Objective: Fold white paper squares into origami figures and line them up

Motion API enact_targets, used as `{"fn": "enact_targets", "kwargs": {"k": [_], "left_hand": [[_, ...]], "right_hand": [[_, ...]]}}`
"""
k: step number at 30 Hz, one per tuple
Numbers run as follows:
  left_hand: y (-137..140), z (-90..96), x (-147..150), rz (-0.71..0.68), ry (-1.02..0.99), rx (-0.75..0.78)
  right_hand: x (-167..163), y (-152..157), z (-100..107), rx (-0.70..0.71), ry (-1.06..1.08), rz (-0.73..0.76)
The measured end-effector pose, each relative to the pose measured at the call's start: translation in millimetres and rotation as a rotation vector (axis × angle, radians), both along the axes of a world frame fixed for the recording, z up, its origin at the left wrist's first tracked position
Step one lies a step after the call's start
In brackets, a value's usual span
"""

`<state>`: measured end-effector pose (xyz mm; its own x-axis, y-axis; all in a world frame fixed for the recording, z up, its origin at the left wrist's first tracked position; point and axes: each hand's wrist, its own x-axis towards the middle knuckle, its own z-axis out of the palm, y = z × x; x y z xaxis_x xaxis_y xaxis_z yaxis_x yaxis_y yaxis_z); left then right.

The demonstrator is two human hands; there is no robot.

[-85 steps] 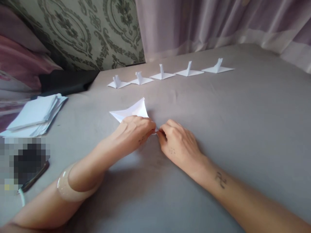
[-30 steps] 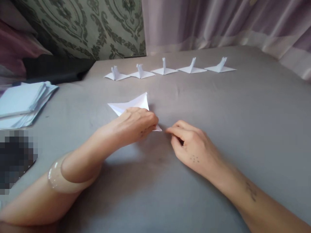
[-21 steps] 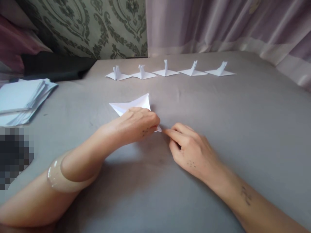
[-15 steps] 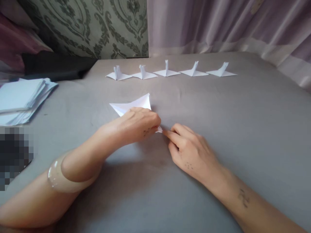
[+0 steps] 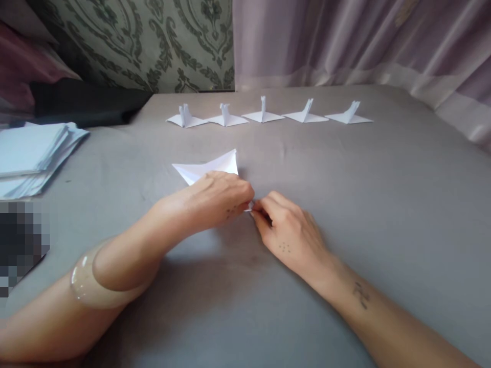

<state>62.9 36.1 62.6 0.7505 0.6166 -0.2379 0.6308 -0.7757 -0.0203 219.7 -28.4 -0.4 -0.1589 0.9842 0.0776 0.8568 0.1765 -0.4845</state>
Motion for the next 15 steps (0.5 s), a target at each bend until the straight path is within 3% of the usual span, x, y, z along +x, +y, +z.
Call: {"fn": "enact_targets", "kwargs": {"k": [8, 15], "left_hand": [[1, -0.9, -1, 0.016, -0.011, -0.020], [1, -4.5, -3, -0.002, -0.034, 0.019]], "right_hand": [[-4, 10, 5, -0.145, -0.001, -0.056], [-8, 12, 7, -0.156, -0.015, -0.099]]}}
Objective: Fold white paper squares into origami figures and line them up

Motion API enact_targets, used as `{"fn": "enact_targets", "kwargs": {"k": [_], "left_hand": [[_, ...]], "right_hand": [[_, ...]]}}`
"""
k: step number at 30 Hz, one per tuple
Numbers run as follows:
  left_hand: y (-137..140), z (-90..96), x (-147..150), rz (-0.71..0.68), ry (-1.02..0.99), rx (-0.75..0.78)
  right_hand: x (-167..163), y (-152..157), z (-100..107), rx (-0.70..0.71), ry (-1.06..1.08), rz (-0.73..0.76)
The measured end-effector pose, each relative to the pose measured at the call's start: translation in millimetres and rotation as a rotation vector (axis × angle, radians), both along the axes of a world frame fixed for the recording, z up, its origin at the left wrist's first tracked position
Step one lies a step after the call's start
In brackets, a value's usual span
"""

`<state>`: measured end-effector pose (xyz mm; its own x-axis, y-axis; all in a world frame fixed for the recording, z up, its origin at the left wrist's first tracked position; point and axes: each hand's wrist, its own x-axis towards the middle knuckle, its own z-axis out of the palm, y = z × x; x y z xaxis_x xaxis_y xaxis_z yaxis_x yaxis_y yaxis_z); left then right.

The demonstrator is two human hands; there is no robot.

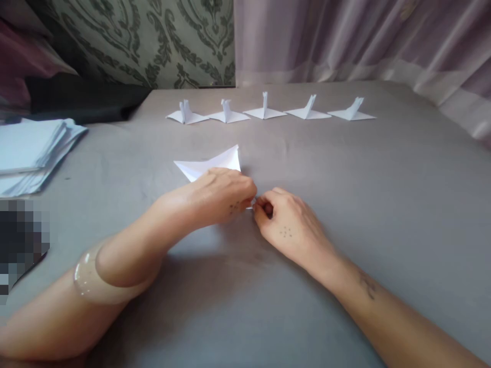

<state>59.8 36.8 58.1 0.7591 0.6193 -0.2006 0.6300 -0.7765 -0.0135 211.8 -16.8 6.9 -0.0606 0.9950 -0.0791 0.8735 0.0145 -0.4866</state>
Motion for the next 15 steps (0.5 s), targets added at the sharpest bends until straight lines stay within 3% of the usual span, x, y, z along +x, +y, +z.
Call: {"fn": "enact_targets", "kwargs": {"k": [15], "left_hand": [[7.4, 3.4, -0.4, 0.019, 0.010, -0.139]], "right_hand": [[3.6, 1.8, -2.5, 0.003, 0.050, 0.000]]}}
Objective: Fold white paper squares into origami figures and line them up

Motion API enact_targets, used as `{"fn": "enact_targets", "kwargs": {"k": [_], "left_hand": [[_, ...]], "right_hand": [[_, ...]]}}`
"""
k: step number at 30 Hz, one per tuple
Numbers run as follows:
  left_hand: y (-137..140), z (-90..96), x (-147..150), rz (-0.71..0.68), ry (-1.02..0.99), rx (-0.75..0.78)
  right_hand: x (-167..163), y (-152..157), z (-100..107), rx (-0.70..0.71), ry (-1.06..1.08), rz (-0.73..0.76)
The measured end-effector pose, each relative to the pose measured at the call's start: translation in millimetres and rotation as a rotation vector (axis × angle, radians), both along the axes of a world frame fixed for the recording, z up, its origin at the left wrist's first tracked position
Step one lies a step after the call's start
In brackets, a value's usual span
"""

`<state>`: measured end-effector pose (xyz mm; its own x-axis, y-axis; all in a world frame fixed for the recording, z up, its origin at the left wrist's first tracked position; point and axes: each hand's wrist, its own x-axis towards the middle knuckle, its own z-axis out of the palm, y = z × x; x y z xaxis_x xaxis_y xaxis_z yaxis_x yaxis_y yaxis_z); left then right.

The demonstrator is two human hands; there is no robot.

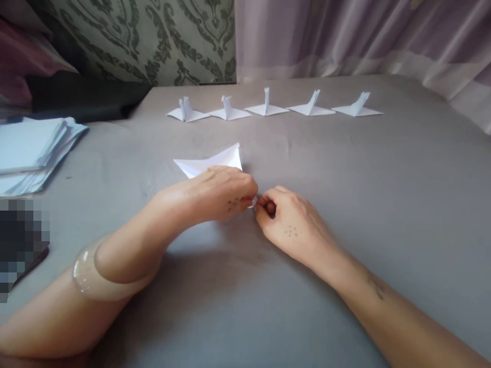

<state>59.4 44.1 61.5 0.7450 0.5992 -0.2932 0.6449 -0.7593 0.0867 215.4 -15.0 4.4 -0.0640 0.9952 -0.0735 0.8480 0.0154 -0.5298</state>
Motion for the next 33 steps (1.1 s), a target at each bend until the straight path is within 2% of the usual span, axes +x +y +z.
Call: {"fn": "enact_targets", "kwargs": {"k": [10, 16, 18, 21, 25, 28, 33], "left_hand": [[4, -4.5, 0, -0.009, -0.025, -0.021], [5, -9.1, -3, -0.045, -0.056, -0.004], [6, -9.6, -3, -0.043, -0.037, -0.003], [6, -10.0, -3, -0.045, -0.038, 0.010], [6, -10.6, -4, -0.054, -0.058, 0.028], [6, -11.4, -4, -0.053, -0.058, 0.024], [10, -14.1, -5, -0.069, -0.077, 0.011]], "right_hand": [[0, 3, -4, 0.012, 0.013, 0.004], [8, 6, 4, -0.156, 0.095, -0.069], [14, 2, 6, -0.168, 0.151, -0.070], [21, -9, 6, -0.020, 0.181, 0.005], [22, -22, 1, 0.189, 0.057, 0.235], [21, -25, -3, 0.273, -0.093, 0.353], [18, -25, -5, 0.392, -0.277, 0.444]]}}
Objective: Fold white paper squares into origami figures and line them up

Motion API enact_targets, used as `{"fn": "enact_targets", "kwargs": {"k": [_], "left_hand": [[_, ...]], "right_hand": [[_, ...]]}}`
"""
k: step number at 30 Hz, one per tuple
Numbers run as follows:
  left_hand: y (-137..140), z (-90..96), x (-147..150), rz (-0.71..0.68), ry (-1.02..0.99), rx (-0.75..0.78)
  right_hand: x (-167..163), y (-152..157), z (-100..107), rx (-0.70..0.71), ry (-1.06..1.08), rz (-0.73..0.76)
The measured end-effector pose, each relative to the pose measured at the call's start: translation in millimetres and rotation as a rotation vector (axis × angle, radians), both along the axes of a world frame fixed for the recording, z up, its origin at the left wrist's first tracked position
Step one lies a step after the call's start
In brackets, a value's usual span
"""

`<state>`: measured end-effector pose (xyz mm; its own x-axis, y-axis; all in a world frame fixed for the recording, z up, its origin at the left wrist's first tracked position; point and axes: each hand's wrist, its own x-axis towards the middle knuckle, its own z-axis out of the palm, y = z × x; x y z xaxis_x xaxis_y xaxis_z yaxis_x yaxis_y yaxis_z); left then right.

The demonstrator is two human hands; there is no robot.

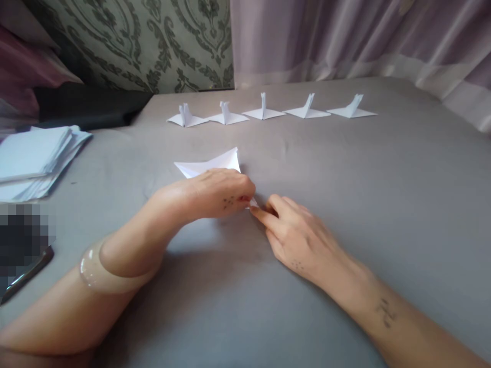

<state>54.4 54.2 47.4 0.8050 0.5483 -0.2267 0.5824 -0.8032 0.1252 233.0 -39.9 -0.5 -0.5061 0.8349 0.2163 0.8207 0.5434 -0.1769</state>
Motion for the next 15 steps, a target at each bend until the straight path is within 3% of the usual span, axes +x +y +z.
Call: {"fn": "enact_targets", "kwargs": {"k": [5, 15], "left_hand": [[0.6, 2.6, -2.3, -0.002, 0.000, -0.024], [0.3, 5.7, -5.5, 0.011, 0.000, -0.073]], "right_hand": [[-3.4, -3.2, 5.3, 0.041, -0.161, 0.001], [2.5, -0.5, 1.7, 0.030, -0.087, 0.044]]}}
